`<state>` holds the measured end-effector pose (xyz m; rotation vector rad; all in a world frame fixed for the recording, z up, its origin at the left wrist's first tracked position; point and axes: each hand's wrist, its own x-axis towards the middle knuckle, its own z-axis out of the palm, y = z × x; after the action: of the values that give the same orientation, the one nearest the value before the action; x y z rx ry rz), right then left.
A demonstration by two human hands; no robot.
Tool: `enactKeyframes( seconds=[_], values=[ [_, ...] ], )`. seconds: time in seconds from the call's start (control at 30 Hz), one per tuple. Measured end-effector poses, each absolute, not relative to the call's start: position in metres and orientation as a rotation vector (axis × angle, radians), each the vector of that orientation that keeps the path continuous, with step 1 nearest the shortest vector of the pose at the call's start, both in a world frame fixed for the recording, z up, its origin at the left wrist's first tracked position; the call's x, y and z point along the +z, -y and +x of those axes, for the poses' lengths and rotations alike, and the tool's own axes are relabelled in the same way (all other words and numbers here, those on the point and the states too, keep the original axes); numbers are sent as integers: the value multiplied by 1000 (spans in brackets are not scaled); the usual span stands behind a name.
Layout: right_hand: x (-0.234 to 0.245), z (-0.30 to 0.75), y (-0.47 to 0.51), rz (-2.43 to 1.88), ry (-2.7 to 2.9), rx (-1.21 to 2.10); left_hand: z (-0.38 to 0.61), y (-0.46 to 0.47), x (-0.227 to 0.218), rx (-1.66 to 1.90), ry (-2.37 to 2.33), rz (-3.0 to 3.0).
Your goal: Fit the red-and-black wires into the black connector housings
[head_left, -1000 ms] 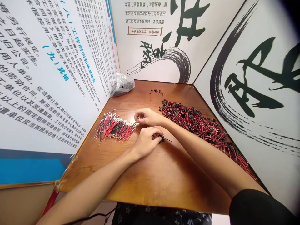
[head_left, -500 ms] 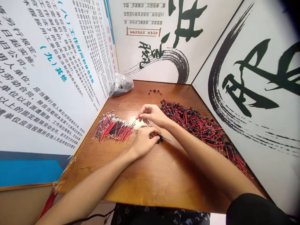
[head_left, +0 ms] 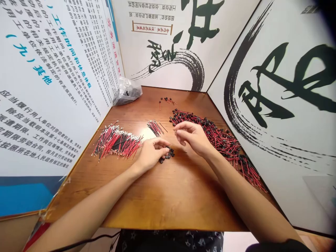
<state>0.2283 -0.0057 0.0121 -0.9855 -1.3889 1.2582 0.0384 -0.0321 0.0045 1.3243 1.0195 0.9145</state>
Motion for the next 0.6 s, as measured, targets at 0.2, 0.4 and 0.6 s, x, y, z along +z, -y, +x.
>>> enactKeyframes(
  seconds=[0.2, 0.4, 0.6],
  values=[
    [10, 224, 28, -1072, 1713, 1164, 39, 30, 3, 886, -995, 1282],
    [7, 224, 28, -1106, 1737, 1116, 35, 26, 1, 856, -1002, 1307],
    [4, 223, 31, -1076, 1778, 1135, 35, 26, 4, 870, -955, 1275]
  ],
)
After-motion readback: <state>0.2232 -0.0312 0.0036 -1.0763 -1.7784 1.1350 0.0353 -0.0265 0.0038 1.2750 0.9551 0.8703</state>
